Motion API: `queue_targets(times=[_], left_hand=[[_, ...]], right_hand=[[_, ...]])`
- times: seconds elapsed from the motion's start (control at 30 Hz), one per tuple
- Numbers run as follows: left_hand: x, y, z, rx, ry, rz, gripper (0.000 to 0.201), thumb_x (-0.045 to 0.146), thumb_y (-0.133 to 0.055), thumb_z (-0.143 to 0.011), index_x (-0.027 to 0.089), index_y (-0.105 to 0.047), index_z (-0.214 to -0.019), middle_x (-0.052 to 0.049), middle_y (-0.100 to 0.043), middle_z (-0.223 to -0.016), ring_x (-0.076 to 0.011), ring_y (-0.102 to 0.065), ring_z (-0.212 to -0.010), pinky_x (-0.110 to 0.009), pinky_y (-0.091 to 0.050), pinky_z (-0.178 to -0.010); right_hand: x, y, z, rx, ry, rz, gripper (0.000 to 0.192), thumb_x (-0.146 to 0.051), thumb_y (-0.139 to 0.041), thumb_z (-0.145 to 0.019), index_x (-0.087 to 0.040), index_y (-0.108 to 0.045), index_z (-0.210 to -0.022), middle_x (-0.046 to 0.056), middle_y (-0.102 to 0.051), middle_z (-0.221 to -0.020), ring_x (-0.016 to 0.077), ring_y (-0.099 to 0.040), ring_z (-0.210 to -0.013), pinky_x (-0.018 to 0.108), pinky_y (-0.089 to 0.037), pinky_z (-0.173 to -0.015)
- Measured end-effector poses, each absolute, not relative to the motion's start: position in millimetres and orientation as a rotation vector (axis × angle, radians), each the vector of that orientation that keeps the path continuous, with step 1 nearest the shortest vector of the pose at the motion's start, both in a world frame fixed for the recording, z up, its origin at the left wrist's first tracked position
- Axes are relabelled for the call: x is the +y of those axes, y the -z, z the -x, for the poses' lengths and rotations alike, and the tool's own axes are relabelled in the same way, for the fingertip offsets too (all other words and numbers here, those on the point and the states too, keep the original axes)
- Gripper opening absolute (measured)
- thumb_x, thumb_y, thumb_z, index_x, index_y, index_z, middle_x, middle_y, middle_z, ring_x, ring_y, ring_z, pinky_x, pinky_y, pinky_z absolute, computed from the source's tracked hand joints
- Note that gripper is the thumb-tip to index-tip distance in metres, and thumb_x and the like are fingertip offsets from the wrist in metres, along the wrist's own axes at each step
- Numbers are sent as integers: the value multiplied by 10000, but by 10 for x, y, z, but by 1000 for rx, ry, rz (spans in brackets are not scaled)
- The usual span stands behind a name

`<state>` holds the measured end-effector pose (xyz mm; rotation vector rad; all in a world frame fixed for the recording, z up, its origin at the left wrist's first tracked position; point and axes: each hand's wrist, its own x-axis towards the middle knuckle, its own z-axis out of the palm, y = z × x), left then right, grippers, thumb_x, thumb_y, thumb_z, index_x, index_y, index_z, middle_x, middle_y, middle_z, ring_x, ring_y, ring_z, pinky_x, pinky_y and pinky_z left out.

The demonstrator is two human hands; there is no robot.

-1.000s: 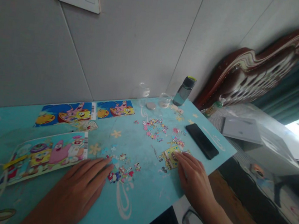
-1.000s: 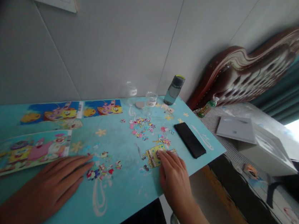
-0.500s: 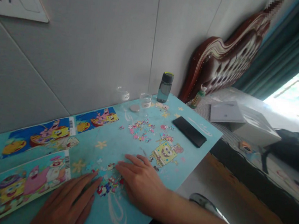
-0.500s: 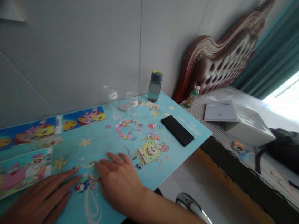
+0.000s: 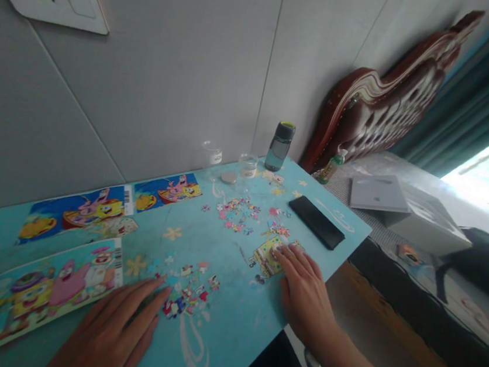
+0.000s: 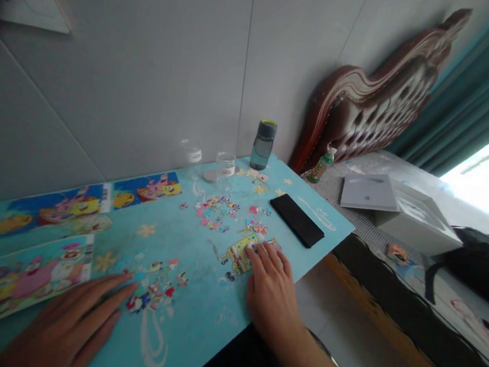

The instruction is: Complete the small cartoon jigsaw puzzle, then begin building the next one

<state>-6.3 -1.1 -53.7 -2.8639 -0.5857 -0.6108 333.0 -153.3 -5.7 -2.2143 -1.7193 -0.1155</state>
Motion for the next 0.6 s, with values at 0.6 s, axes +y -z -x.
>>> queue_targets(times=[0.6], left_hand=[[-58,454,8,-598,599,2843,412,293,-506,-945,222,-590,-1342,-73,-568,-1381,-247,-546,-1205,-407,-352,-1072]], right_hand=[[-912,-213,-2958,-1855,29,2088,400,-196,-474,-983,-252,-561,-1369,79,-573,-1428,263,-488,-1338,505,-348,-1136]])
